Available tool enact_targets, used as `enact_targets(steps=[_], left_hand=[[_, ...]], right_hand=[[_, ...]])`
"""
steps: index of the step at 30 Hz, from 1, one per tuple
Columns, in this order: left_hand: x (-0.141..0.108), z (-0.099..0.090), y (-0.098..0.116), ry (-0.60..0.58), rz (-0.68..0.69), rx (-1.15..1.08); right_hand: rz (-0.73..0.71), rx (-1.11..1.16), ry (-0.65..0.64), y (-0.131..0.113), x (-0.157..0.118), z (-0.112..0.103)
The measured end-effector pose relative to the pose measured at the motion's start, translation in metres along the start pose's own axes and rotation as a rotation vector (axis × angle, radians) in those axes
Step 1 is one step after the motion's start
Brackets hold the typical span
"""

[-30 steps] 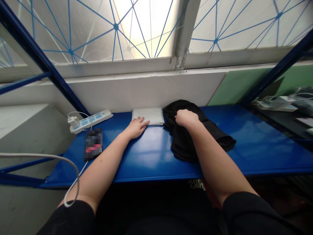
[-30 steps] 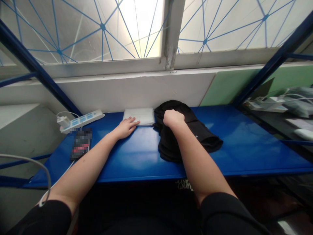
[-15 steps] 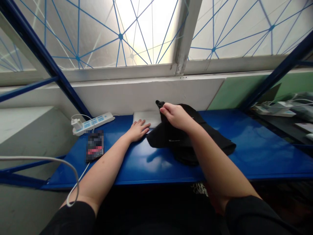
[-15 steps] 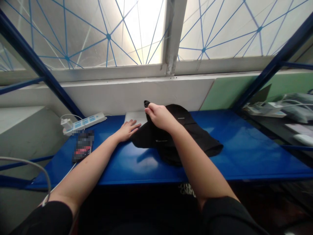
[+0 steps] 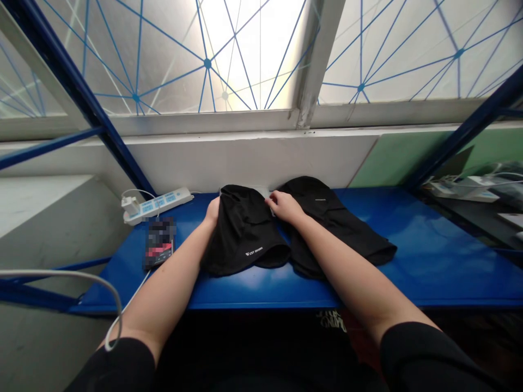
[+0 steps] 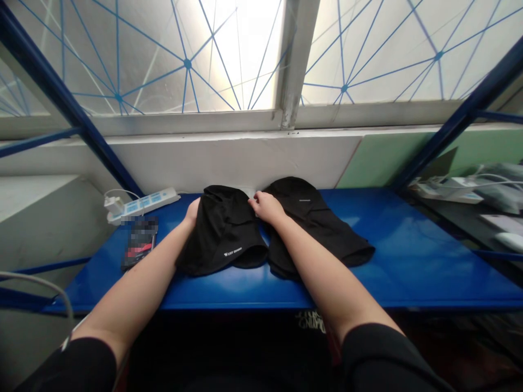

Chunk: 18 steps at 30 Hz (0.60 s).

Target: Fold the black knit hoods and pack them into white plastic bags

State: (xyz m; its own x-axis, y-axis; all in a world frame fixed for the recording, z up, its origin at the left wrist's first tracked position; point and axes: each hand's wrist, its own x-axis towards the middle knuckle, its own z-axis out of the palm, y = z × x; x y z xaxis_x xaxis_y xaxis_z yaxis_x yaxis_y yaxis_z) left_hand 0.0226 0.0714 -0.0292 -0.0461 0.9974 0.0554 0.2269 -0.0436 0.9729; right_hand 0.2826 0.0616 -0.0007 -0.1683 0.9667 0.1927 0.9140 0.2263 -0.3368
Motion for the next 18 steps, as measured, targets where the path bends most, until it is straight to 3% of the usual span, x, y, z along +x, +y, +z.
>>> enact_targets(steps=[3,5,9,11,13,16,18], left_hand=[[0.000,-0.008,0.004,-0.030,-0.010,0.020],[-0.002,-0.015,0.006,-0.011,0.009,0.168],[-0.018,-0.018,0.015,0.193,0.208,0.840],[-0.031,-0.010,0.024,0.211,0.339,1.081],[-0.046,0.005,0.034,0.052,0.478,1.134],[-0.071,0.035,0.042,-0.378,0.668,1.017],[-0.084,0.052,0.041,-0.569,0.711,1.022]], right_hand=[[-0.038,-0.044,-0.031,-0.002,-0.005,0.014],[-0.069,-0.090,-0.057,-0.005,-0.007,0.018],[-0.103,-0.114,-0.058,-0.004,-0.006,0.023],[-0.098,-0.071,-0.047,-0.003,-0.004,0.025],[-0.068,-0.029,-0.043,-0.001,-0.003,0.025],[0.003,-0.014,-0.039,-0.002,-0.004,0.024],[0.033,-0.015,-0.019,-0.003,-0.004,0.024]])
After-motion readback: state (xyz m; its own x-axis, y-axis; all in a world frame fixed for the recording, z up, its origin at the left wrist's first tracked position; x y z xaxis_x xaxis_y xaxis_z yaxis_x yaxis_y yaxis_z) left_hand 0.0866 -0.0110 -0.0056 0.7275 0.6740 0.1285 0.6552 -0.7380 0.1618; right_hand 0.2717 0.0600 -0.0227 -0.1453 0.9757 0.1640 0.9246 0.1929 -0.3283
